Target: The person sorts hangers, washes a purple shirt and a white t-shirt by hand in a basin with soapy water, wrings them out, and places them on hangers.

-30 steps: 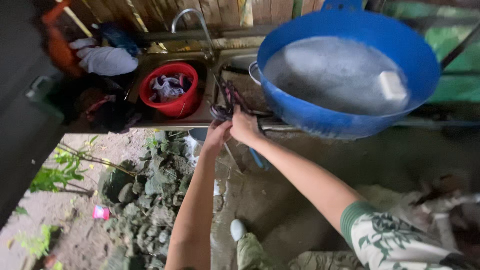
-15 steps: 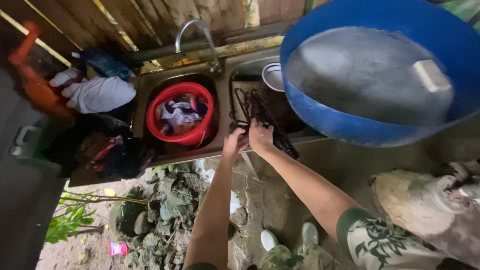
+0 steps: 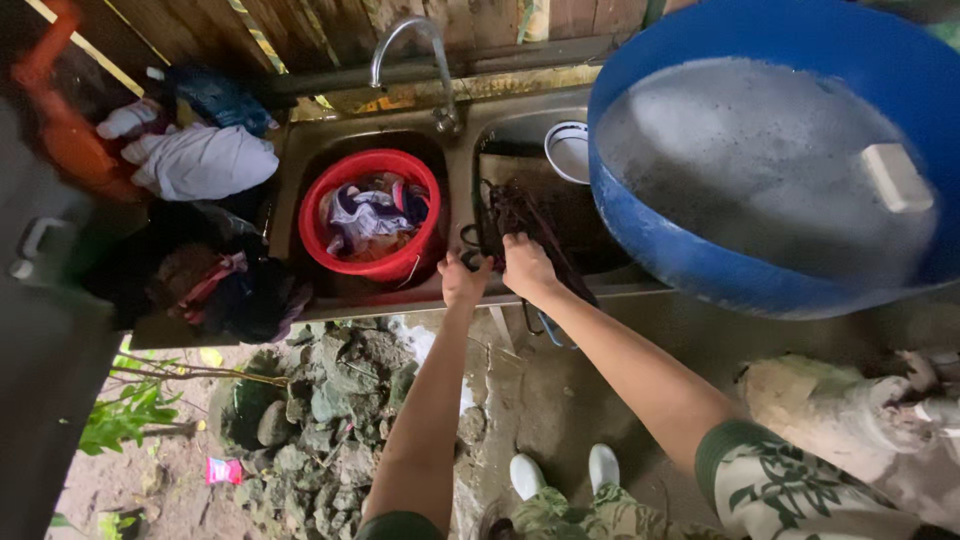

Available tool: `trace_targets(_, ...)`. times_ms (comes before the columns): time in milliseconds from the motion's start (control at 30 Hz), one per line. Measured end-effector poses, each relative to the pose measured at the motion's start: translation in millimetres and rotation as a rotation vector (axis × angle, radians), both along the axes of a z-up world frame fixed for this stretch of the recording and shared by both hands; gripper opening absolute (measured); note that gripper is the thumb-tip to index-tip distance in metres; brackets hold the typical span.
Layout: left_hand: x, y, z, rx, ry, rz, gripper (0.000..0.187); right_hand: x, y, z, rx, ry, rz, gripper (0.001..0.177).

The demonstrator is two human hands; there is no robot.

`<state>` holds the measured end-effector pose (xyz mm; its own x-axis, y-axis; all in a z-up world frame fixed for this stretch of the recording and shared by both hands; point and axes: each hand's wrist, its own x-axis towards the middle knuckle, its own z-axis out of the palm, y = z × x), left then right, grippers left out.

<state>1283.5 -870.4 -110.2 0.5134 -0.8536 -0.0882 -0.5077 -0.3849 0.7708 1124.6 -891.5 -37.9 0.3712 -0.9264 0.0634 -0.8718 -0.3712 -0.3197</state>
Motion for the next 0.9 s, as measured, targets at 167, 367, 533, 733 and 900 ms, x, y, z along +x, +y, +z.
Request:
trace_targets(167,-13.0,-8.5,-9.8,-0.036,0.23,0.203,0.069,-17.5,5.1,16.6,-0.008,0.111,0.001,0.066)
trace_targets(367,-42.6,4.5,-34.9,0.145,0.949,0.061,0.031,-24.8,23.9,33.7,0.011,0.201,0.053,0.086)
trace_targets(533,-56.9,-0.4,-32.6,0.161,0.954,0.052,0.023,-23.3,17.9,21.7,0.118,0.128,0.004,0.074)
trace_targets(733,-57.5,8.0,-26.9,0.301,1.185,0.079,0.026,-33.7,7.0,23.2,0.156,-0.037,-0.029,0.07)
trace_targets(900,-73.0,-1.3,-2.9,-0.279,1.362,-0.169,0.019,-45.5,3.9,60.3,0.174,-0.209,-0.009,0.071)
